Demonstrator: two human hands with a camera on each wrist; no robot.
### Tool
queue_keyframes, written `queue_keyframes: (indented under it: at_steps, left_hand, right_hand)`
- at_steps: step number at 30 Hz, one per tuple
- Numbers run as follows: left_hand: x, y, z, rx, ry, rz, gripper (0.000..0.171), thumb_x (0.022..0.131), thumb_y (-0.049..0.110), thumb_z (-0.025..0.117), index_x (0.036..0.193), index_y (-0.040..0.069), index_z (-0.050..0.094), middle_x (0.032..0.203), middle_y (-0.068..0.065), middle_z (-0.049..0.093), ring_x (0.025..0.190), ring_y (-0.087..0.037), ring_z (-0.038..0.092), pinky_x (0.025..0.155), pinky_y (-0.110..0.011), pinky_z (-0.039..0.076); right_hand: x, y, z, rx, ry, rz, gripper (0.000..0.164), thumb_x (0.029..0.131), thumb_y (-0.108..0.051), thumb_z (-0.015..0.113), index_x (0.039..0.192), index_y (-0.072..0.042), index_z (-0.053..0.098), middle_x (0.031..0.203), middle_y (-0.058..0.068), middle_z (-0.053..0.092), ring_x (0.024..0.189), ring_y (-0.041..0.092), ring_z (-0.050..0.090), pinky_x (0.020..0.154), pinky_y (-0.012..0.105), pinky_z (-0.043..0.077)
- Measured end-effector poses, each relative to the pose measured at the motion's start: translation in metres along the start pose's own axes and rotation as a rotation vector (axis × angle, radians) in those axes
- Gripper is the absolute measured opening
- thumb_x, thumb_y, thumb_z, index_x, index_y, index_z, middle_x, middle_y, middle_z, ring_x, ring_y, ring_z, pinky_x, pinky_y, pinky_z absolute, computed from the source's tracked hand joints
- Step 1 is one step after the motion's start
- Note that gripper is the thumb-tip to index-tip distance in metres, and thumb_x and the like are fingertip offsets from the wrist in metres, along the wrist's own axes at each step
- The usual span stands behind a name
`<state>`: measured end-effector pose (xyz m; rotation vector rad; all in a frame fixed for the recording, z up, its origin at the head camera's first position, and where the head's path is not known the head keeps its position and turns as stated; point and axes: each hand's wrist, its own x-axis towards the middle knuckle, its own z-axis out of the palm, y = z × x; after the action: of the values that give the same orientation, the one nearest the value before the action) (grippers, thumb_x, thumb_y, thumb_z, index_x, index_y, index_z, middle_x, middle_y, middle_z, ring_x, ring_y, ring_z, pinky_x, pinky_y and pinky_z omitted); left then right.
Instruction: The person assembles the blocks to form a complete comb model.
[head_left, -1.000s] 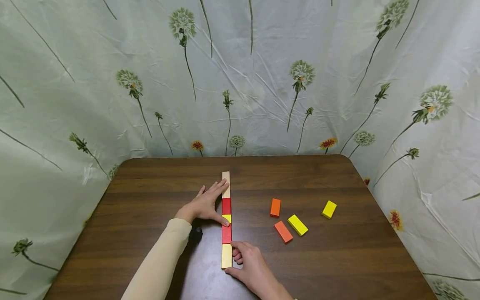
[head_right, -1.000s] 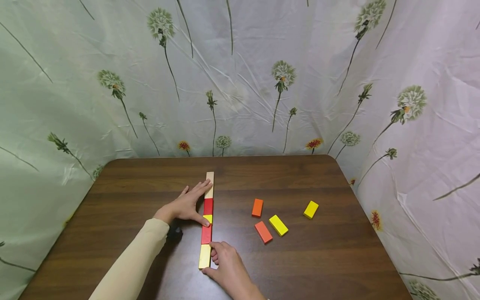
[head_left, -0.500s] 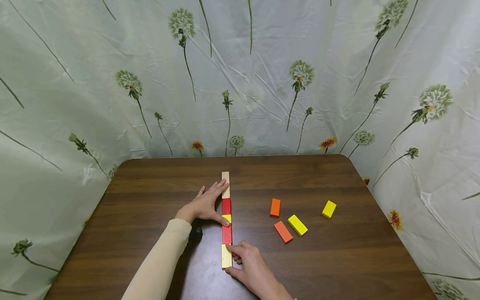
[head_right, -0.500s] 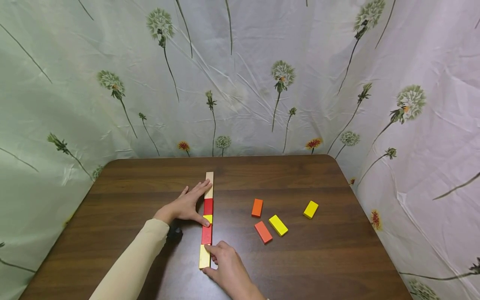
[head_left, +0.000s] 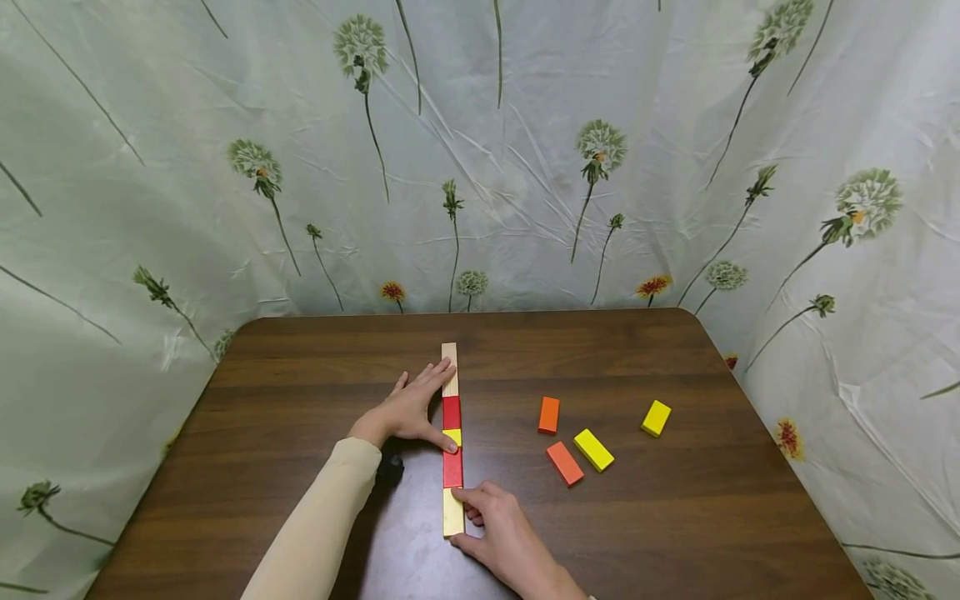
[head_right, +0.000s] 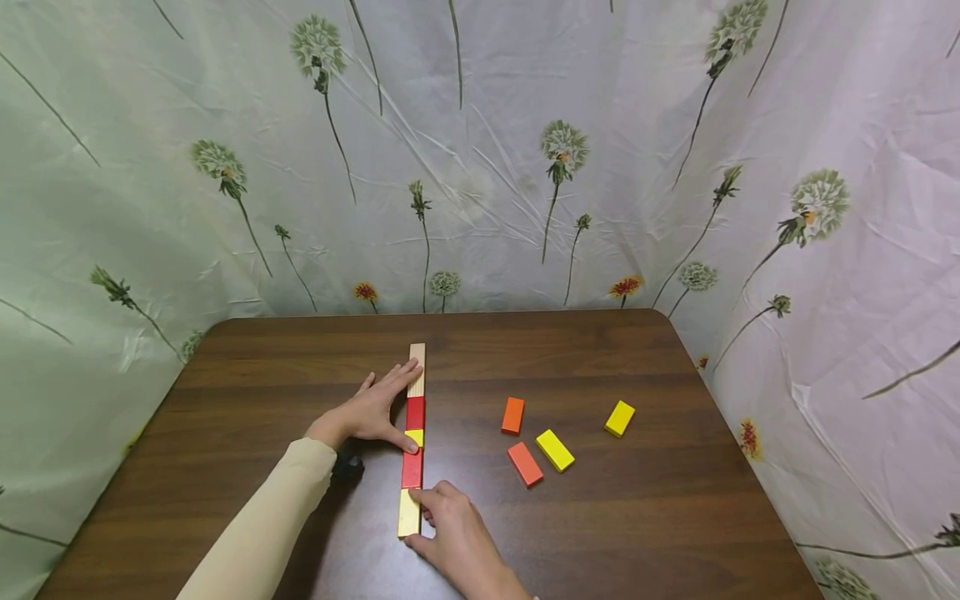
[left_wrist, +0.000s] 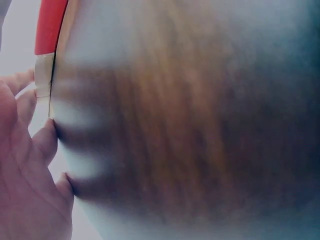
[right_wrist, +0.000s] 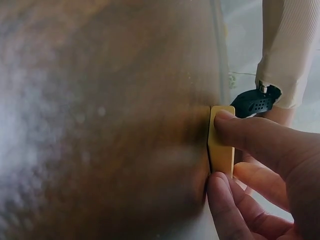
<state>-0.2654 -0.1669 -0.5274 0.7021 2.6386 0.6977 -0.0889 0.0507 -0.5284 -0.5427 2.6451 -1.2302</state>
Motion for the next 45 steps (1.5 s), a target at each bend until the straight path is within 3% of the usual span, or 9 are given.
queue_keyframes:
  at_steps: [17,30,36,45]
  left_hand:
    - [-0.001,0.001,-0.004,0.015,0.026,0.016,0.137,0.067,0.067,0.095,0.173,0.016,0.025,0.183,-0.004,0.014,0.169,-0.039,0.011,0.130,-0.076,0.002]
    - [-0.004,0.005,-0.001,0.036,0.022,0.009,0.136,0.066,0.068,0.095,0.172,0.015,0.028,0.182,-0.004,0.016,0.169,-0.040,0.013,0.130,-0.076,0.005]
    - [-0.002,0.004,0.000,0.045,0.015,0.005,0.137,0.066,0.069,0.094,0.172,0.017,0.026,0.183,-0.003,0.015,0.169,-0.040,0.012,0.130,-0.076,0.004]
    - [0.000,0.004,-0.001,0.045,0.005,0.000,0.138,0.066,0.070,0.094,0.173,0.018,0.026,0.183,-0.002,0.014,0.169,-0.039,0.011,0.130,-0.075,0.002]
  right_hand:
    - [0.005,-0.001,-0.002,0.008,-0.056,0.058,0.051,0.081,-0.016,0.096,0.127,-0.007,0.075,0.094,-0.009,0.061,0.080,-0.004,0.053,0.072,0.015,0.053]
    - [0.002,0.000,-0.004,-0.051,-0.061,-0.028,0.051,0.082,-0.021,0.096,0.126,-0.009,0.074,0.092,-0.010,0.057,0.080,-0.004,0.049,0.070,0.015,0.049]
    - [0.007,0.004,-0.021,-0.039,-0.069,-0.023,0.049,0.085,-0.024,0.094,0.125,-0.007,0.074,0.097,-0.005,0.065,0.082,-0.002,0.056,0.074,0.017,0.054]
    - [0.024,0.025,-0.067,-0.110,0.071,-0.026,0.039,0.091,-0.020,0.088,0.125,-0.005,0.076,0.101,0.003,0.071,0.089,0.014,0.067,0.081,0.026,0.061]
